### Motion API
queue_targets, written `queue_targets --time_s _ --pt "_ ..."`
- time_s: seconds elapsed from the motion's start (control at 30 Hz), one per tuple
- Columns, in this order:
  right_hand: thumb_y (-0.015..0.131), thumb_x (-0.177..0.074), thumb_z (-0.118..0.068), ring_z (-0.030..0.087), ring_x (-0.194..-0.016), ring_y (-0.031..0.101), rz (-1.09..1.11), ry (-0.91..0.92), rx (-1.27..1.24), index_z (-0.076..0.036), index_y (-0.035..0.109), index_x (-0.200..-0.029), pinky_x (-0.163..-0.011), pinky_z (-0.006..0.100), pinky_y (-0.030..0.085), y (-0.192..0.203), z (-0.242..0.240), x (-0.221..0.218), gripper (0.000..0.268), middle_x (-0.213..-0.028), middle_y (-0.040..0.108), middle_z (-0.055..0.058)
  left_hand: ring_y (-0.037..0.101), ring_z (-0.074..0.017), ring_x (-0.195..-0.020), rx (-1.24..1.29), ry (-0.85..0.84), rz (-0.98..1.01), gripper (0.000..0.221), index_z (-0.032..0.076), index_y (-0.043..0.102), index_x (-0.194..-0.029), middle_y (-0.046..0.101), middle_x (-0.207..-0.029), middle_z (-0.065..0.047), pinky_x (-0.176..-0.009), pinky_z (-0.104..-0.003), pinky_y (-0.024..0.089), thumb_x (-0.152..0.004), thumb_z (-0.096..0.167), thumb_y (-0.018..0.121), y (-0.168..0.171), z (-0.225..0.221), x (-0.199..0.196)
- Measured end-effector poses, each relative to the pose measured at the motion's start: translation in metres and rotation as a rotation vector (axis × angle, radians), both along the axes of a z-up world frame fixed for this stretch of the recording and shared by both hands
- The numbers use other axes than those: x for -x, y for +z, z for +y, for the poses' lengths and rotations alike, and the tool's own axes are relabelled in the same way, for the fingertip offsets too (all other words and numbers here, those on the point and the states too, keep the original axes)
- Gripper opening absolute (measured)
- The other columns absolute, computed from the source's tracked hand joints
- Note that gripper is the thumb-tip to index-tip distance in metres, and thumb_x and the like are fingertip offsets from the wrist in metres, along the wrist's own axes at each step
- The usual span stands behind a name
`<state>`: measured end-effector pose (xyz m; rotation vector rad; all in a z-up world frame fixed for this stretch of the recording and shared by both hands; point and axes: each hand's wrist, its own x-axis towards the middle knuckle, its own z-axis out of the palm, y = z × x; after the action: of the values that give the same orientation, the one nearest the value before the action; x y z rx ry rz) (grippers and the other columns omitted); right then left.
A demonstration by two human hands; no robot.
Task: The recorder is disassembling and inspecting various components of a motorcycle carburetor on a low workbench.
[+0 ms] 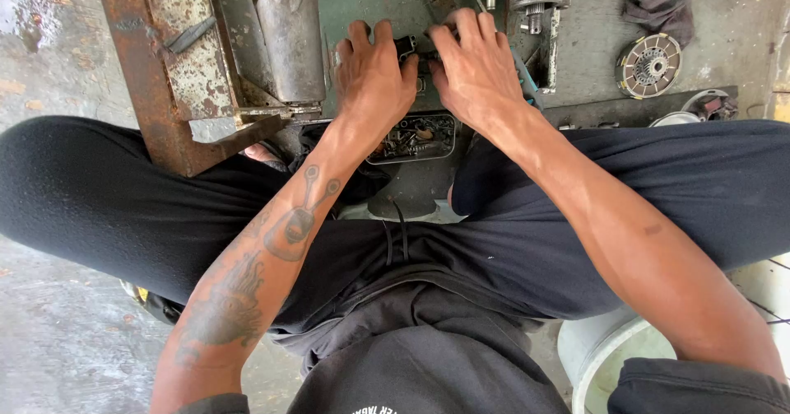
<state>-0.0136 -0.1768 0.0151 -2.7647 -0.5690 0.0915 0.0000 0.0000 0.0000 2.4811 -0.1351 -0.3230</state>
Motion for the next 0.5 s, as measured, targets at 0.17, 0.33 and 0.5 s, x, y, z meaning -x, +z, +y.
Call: queue_targets --time_s 0.17,0.33,0.5 --pt "0.074 -0.095 -0.010 0.036 -0.099 0.062 0.168 -0.020 -0.101 0.001 0.067 -0.110 -0.082 0.048 0.052 0.065 0.017 0.024 0.021 -0.107 0.061 0.016 0.062 -0.0522 -0.108 0.068 -0.058 0.090 0.046 -0.008 0.051 -0.135 0.041 -0.142 -0.040 -0.087 -0.054 0.058 -0.098 0.016 0.061 0.056 0.014 0.008" --pt "0.072 -0.094 -0.017 0.042 -0.086 0.068 0.427 -0.182 -0.371 -0.003 0.070 -0.103 -0.074 0.049 0.053 0.027 0.034 0.074 0.017 -0.093 0.071 0.021 0.058 -0.0570 -0.117 0.271 -0.204 -0.060 0.034 -0.008 0.064 -0.128 0.057 -0.130 -0.040 -0.094 -0.060 0.049 -0.101 0.012 0.062 0.082 0.042 0.029" --pt "0.053 -0.105 -0.020 0.042 -0.104 0.062 0.918 -0.283 0.128 -0.013 0.066 -0.121 -0.085 0.053 0.050 -0.144 0.061 0.105 0.022 -0.118 0.067 0.017 0.070 -0.0428 -0.094 0.257 -0.178 0.216 0.023 0.000 0.070 -0.113 0.073 -0.098 -0.024 -0.083 -0.051 0.054 -0.100 0.015 0.058 0.082 0.038 0.024"
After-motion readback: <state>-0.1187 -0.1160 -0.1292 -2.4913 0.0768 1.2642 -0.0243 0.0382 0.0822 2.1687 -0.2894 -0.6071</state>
